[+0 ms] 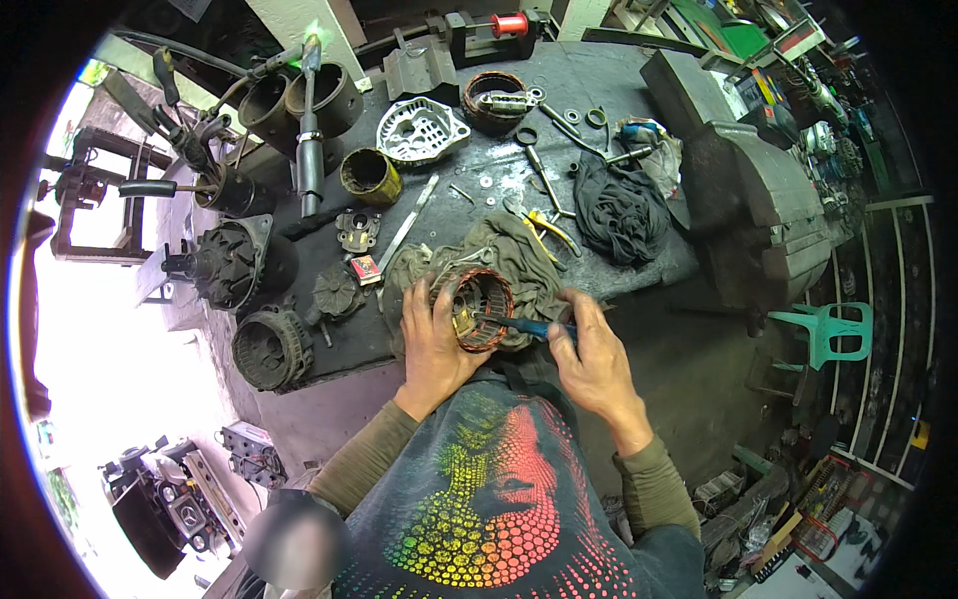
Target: The person holds a cylindrical electrical component with copper windings and uses a screwdriver to scrape and clean its inner surfaces. They rotate the component and repeatedly scrape different areas while working at a cluttered bench.
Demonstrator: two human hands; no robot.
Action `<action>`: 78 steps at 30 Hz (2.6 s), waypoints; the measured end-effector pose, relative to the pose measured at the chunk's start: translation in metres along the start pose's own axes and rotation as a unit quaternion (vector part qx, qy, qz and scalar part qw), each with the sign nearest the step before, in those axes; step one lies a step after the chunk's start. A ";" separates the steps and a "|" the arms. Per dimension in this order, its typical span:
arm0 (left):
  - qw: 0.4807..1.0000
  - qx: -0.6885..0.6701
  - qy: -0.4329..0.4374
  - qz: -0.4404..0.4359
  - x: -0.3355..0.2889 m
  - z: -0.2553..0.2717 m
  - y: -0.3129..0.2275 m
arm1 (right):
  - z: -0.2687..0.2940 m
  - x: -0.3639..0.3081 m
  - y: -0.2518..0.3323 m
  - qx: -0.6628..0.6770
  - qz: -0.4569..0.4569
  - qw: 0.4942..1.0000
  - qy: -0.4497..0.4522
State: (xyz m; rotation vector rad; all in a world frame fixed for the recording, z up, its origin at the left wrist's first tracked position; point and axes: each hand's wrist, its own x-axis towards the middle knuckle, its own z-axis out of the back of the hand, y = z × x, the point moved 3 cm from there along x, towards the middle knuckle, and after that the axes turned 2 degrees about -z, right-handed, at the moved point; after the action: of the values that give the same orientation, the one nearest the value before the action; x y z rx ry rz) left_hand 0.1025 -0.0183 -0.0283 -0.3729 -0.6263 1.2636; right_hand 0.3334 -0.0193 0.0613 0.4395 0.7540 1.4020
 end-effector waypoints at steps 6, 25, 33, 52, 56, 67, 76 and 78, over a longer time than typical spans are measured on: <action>1.000 -0.014 0.018 0.006 0.003 0.002 -0.003 | -0.001 -0.002 -0.003 0.014 0.058 0.998 -0.021; 0.994 -0.101 0.038 0.026 0.015 0.014 0.021 | 0.003 0.013 0.026 -0.092 0.094 0.991 -0.009; 0.988 -0.150 0.004 0.043 0.012 0.026 0.034 | -0.002 0.027 0.066 -0.170 0.199 0.965 0.012; 0.997 -0.048 0.067 0.000 0.013 0.022 0.020 | 0.002 0.014 0.035 -0.126 0.099 0.986 0.041; 0.993 -0.045 0.108 0.000 0.017 0.031 0.024 | 0.001 0.008 0.037 -0.102 0.147 0.983 0.032; 0.983 -0.007 0.178 -0.034 0.033 0.040 0.033 | -0.008 0.008 0.036 -0.131 0.116 0.980 0.091; 0.983 -0.127 0.126 -0.050 0.032 0.025 0.041 | 0.000 0.010 0.037 -0.234 0.161 0.933 0.220; 0.981 -0.138 0.119 -0.061 0.029 0.025 0.041 | 0.003 0.018 0.035 -0.147 0.017 0.975 0.166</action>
State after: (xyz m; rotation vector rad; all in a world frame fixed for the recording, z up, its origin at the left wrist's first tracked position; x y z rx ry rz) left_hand 0.0605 0.0190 -0.0268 -0.6945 -0.6109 0.9988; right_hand 0.3102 0.0034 0.0832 -0.0164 0.7924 1.6106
